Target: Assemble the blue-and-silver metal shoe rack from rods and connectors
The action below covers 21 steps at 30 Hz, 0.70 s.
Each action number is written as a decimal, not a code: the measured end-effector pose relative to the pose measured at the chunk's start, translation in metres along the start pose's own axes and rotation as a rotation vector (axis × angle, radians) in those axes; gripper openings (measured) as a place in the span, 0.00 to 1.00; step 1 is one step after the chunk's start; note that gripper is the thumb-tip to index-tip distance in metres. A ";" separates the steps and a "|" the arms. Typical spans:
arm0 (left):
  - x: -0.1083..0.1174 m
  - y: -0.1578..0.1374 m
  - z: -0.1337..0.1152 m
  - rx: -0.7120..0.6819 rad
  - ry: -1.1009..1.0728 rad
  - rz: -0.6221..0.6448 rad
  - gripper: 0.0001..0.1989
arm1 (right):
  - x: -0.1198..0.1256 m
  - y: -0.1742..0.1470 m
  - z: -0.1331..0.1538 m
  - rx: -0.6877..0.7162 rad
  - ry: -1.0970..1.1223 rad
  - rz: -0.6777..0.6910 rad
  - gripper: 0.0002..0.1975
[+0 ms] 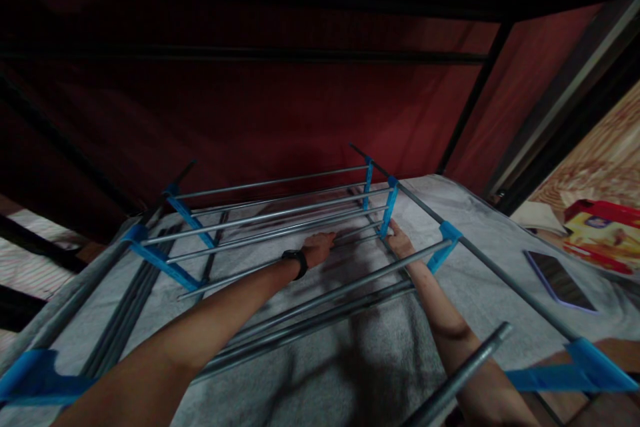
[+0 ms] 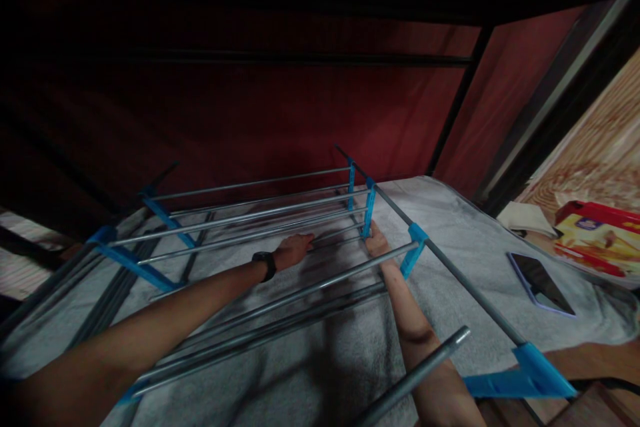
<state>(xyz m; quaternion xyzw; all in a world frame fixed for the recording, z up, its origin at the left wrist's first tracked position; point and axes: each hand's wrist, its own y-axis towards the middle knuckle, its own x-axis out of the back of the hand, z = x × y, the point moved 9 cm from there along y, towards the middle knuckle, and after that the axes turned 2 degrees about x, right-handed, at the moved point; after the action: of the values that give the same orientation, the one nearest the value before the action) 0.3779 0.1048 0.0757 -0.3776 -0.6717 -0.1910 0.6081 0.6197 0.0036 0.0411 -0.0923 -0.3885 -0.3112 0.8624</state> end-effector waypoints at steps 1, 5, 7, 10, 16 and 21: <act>0.000 0.000 0.000 0.000 -0.002 -0.002 0.19 | -0.001 0.000 0.000 -0.008 0.019 0.012 0.36; 0.000 0.000 0.002 0.006 -0.002 -0.001 0.18 | 0.000 0.000 -0.005 -0.059 0.046 0.017 0.36; 0.000 0.000 0.002 0.009 0.001 -0.001 0.17 | 0.000 0.000 -0.005 -0.060 0.052 0.013 0.36; 0.001 -0.001 0.003 0.015 0.003 -0.008 0.17 | -0.001 0.000 -0.003 -0.025 0.045 0.032 0.35; 0.001 0.000 0.002 0.025 -0.017 -0.008 0.16 | 0.000 0.000 -0.001 0.003 -0.019 0.027 0.32; 0.004 0.002 0.002 0.028 -0.028 -0.017 0.17 | 0.001 0.002 0.002 0.048 -0.069 0.018 0.33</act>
<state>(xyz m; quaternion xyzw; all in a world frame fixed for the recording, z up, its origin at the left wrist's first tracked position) 0.3780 0.1083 0.0790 -0.3659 -0.6861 -0.1812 0.6022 0.6206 0.0053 0.0433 -0.0860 -0.4246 -0.2905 0.8532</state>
